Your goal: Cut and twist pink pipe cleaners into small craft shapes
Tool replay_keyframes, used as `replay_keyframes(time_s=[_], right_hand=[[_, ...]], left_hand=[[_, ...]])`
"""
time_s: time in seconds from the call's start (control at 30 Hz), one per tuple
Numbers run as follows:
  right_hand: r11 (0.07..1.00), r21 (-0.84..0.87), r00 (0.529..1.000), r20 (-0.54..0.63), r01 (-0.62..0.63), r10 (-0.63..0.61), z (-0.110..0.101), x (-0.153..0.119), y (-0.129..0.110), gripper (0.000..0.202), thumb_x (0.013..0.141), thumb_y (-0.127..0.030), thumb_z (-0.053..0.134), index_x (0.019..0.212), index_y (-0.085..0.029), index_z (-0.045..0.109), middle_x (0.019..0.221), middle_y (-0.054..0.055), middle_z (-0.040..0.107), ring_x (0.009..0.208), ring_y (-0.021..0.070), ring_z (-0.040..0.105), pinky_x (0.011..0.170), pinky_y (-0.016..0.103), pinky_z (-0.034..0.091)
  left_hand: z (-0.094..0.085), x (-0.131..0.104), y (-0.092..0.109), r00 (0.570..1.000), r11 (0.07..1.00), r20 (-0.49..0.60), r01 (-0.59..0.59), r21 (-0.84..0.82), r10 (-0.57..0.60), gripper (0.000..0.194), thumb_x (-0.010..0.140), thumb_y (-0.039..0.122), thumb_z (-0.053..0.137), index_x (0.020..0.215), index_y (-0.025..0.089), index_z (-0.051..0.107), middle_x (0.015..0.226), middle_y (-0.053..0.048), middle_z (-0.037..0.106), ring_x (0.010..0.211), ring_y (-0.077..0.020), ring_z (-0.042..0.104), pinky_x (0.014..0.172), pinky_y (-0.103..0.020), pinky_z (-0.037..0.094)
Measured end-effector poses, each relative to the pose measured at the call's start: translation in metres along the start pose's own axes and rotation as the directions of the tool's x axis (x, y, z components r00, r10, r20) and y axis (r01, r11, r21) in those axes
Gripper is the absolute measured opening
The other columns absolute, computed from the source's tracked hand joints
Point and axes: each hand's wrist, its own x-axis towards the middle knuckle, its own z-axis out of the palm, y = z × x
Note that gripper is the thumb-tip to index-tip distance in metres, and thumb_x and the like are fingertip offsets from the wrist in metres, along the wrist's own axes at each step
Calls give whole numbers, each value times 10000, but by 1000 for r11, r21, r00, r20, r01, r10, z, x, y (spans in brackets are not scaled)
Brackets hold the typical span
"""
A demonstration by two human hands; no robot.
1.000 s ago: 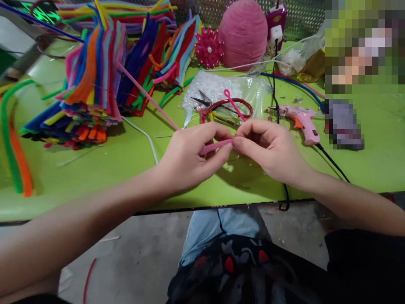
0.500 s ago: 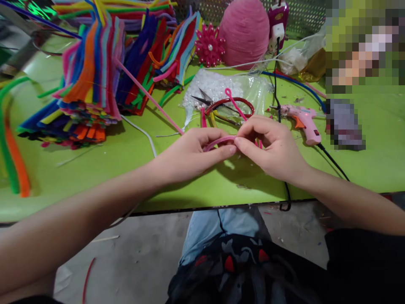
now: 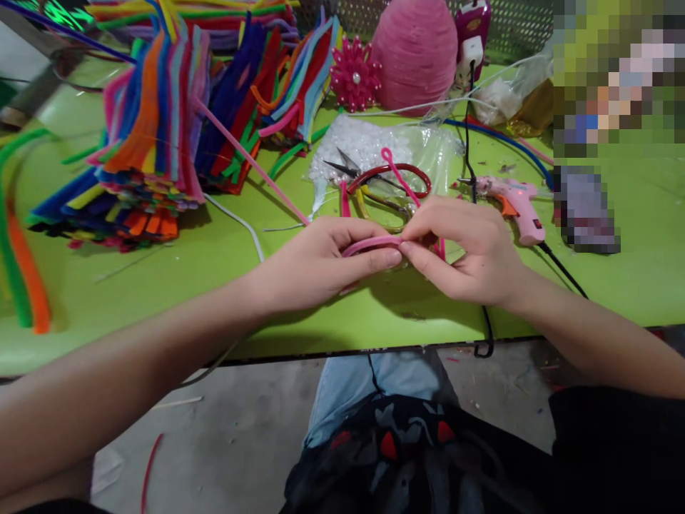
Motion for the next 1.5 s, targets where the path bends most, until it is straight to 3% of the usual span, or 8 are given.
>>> replay_keyframes(time_s=[0.6, 0.67, 0.77, 0.87, 1.07, 1.27, 1.43, 1.5], right_hand=[[998, 45, 998, 62, -35, 32, -5, 1, 2, 109, 932, -145, 636, 855, -221, 652, 755, 1, 646, 688, 138, 581, 641, 308, 438], [993, 66, 993, 79, -98, 93, -4, 2, 1, 117, 913, -141, 638, 828, -221, 639, 736, -8, 639, 662, 132, 566, 631, 305, 428], [967, 134, 973, 108, -217, 203, -2, 3, -1, 112, 900, -136, 646, 811, -202, 630, 714, -19, 627, 632, 112, 539, 605, 280, 409], [931, 209, 953, 116, -300, 281, 0, 3, -4, 117, 901, -129, 654, 800, -181, 628, 697, -27, 613, 613, 92, 508, 581, 255, 389], [871, 340, 934, 103, -355, 341, 4, 3, -8, 163, 884, -106, 686, 771, -175, 590, 652, -50, 547, 576, 72, 463, 538, 234, 351], [784, 455, 906, 175, -422, 386, 4, 3, -6, 229, 904, -185, 741, 761, -187, 561, 616, -70, 479, 553, 70, 427, 512, 227, 334], [753, 492, 899, 202, -437, 390, 4, 3, -5, 229, 889, -189, 763, 765, -185, 572, 610, -76, 455, 549, 66, 401, 509, 228, 332], [760, 486, 900, 184, -432, 394, 5, 2, -6, 211, 883, -160, 743, 764, -186, 570, 622, -74, 465, 546, 62, 387, 509, 227, 326]], left_hand=[[-3, 3, -5, 971, 954, -104, -184, 237, 214, 138, 946, 280, 696, 924, 153, 746, 756, 10, 690, 660, -91, 593, 586, -189, 453], [-5, 1, -10, 902, 857, -158, -310, 412, 402, 153, 927, 281, 726, 1023, 161, 731, 898, -21, 747, 715, -102, 633, 627, -208, 493], [-9, -3, -14, 745, 527, -52, -418, 741, 665, 211, 938, 294, 732, 1136, 219, 720, 1075, -55, 781, 844, -141, 693, 717, -261, 534], [-9, -9, -12, 727, 250, 84, -339, 907, 681, 163, 998, 307, 664, 1139, 274, 739, 1102, -61, 802, 883, -179, 724, 672, -302, 500], [-6, -11, -16, 639, -53, 231, -285, 957, 733, 187, 996, 279, 663, 1166, 234, 726, 1119, -56, 822, 821, -184, 742, 597, -300, 467], [-4, -5, -22, 518, 112, 155, -447, 887, 841, 83, 988, 180, 644, 1060, 199, 683, 1017, -45, 805, 854, -151, 739, 739, -271, 565], [-4, -4, -20, 502, 116, 172, -493, 862, 848, 73, 972, 161, 648, 1023, 201, 681, 968, -65, 789, 822, -162, 714, 727, -283, 565], [-3, -6, -18, 553, 160, 157, -483, 861, 818, 93, 983, 173, 632, 1030, 219, 699, 990, -69, 798, 842, -172, 724, 752, -300, 570]])
